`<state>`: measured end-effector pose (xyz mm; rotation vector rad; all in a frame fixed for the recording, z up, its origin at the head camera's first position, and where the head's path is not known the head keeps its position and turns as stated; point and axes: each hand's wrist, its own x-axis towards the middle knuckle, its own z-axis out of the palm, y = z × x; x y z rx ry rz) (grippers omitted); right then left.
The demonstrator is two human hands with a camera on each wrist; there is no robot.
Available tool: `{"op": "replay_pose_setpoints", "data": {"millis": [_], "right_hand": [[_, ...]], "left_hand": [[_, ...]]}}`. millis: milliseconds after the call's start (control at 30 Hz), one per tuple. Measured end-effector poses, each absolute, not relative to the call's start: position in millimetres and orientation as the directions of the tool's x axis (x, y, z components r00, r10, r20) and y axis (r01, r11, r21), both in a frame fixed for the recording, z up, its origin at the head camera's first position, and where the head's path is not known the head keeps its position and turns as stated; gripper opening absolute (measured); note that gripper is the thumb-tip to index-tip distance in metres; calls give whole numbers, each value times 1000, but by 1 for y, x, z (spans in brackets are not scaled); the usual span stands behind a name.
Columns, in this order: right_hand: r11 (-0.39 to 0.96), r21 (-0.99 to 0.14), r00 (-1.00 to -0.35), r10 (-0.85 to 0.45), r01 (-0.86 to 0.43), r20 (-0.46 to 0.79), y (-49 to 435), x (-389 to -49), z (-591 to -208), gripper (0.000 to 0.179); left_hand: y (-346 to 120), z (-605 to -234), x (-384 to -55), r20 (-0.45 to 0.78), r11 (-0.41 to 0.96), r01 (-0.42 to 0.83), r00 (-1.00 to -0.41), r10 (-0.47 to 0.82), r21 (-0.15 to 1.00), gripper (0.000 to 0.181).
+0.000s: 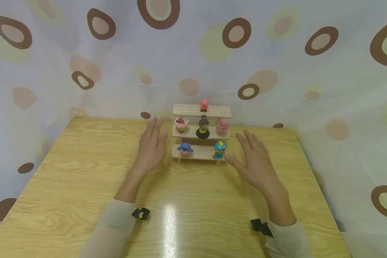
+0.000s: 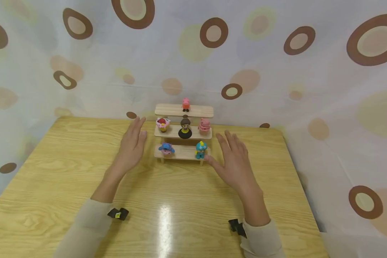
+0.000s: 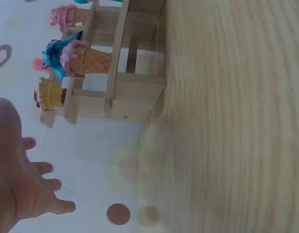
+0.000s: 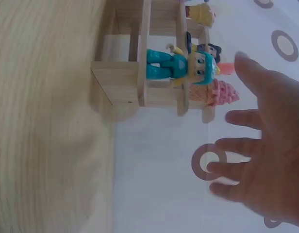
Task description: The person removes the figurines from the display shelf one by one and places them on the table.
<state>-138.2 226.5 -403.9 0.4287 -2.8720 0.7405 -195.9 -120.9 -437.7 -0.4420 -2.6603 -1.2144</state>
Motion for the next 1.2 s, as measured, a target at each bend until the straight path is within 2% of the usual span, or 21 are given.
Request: {"op": "replay_pose_setpoints", "data": {"millis": [200, 300, 433, 533, 833, 1200], "right_hand": [[795, -483, -916, -216, -367, 339, 219, -142, -407, 56], [776, -498, -905, -214, -387, 368, 216, -141, -410, 50], [750, -537, -910, -216, -386, 353, 211, -137, -416, 49], [739, -554, -917, -226, -382, 330, 208, -134, -421, 50], [733, -571, -924, -227, -369, 307, 208, -130, -427, 52], [714, -578, -913, -233, -395, 336, 211, -132, -431, 49]], "left_hand": [[-110, -442, -226, 326, 245, 344, -939, 112, 907, 63], [-105, -448, -239, 310, 64, 315, -947, 80, 947, 58], [-102, -460, -251, 285, -52, 281, -954, 93, 958, 56], [-101, -471, -255, 263, -67, 256, -956, 130, 964, 56], [-95, -487, -251, 235, 45, 247, -955, 182, 968, 53], [-92, -486, -243, 208, 5, 214, -952, 223, 977, 53]]}}
